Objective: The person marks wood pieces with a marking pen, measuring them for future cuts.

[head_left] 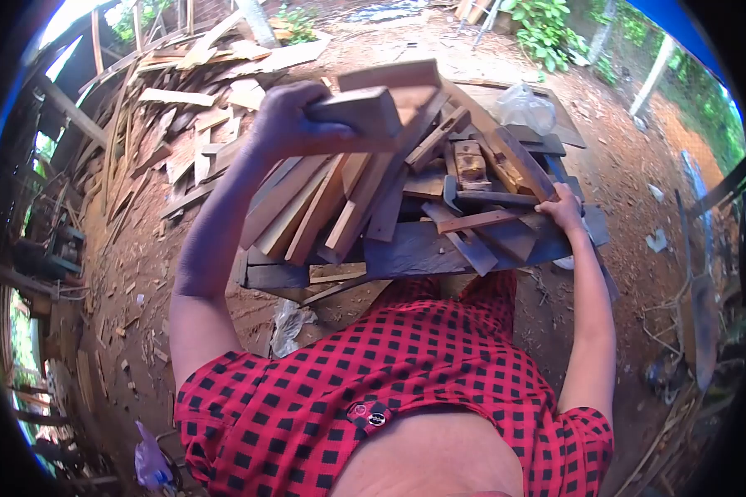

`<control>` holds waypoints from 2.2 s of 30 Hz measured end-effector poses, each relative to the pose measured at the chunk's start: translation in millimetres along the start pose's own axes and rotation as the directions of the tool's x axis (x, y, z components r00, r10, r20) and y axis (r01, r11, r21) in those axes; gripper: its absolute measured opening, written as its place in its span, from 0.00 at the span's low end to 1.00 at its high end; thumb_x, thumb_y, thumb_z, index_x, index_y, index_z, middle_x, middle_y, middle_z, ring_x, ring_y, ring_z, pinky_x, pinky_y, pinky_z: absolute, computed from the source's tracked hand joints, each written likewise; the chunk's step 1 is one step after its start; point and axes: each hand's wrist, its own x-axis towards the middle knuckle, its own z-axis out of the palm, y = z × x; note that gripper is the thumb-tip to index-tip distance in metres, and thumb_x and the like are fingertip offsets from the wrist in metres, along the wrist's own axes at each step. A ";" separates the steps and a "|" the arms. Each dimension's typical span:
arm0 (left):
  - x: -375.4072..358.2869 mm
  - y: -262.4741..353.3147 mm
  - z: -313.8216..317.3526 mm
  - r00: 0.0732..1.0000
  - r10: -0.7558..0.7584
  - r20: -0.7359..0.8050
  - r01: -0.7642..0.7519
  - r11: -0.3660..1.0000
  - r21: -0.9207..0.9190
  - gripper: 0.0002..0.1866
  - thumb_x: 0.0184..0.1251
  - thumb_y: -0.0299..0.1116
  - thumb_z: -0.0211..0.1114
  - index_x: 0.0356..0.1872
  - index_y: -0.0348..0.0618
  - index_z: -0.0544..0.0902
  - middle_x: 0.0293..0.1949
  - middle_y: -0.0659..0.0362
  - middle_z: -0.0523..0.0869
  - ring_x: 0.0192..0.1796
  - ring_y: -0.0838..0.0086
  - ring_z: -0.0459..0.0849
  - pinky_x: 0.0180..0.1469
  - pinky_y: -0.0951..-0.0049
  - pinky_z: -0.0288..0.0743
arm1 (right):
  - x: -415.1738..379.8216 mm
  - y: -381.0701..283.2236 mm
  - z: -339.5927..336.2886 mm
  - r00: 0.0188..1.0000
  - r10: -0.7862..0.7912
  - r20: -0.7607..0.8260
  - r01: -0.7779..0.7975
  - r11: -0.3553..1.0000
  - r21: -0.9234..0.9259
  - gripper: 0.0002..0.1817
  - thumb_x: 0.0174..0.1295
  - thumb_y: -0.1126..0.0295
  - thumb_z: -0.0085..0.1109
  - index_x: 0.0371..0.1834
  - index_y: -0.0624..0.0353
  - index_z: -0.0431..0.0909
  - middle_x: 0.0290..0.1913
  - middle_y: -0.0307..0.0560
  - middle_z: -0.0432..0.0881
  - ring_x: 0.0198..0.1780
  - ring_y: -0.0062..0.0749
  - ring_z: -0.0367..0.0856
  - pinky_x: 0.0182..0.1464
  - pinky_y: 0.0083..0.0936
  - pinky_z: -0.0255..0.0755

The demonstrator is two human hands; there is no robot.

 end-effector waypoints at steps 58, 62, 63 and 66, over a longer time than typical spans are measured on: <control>-203.7 46.4 59.6 0.671 -0.718 0.184 0.604 0.386 -0.697 0.21 0.59 0.31 0.68 0.53 0.33 0.77 0.37 0.65 0.81 0.36 0.87 0.75 0.38 0.83 0.70 | -6.5 -95.2 19.3 0.813 -0.433 0.389 0.517 0.845 -0.140 0.24 0.34 0.63 0.65 0.38 0.58 0.72 0.34 0.57 0.81 0.40 0.54 0.81 0.43 0.43 0.75; -212.3 43.3 59.9 0.661 -0.733 0.163 0.589 0.372 -0.717 0.19 0.59 0.33 0.68 0.49 0.35 0.77 0.34 0.67 0.79 0.34 0.87 0.73 0.36 0.83 0.68 | -34.8 -107.2 16.4 0.877 -0.386 0.285 0.417 0.907 -0.056 0.28 0.34 0.58 0.65 0.43 0.55 0.74 0.36 0.57 0.82 0.41 0.54 0.82 0.43 0.43 0.75; -215.2 42.3 62.2 0.657 -0.738 0.151 0.584 0.372 -0.722 0.18 0.59 0.37 0.68 0.45 0.36 0.78 0.31 0.69 0.77 0.30 0.88 0.71 0.32 0.84 0.65 | -41.0 -120.8 11.1 0.906 -0.329 0.265 0.343 0.939 -0.005 0.28 0.34 0.58 0.65 0.43 0.56 0.75 0.37 0.57 0.82 0.42 0.53 0.82 0.44 0.42 0.75; -222.7 38.8 71.5 0.636 -0.755 0.156 0.553 0.306 -0.775 0.17 0.60 0.38 0.67 0.44 0.36 0.77 0.30 0.69 0.77 0.29 0.88 0.72 0.30 0.83 0.65 | -32.7 -157.6 9.8 0.959 -0.259 0.112 0.242 0.959 0.151 0.27 0.35 0.59 0.65 0.43 0.56 0.77 0.36 0.55 0.83 0.40 0.50 0.84 0.43 0.39 0.75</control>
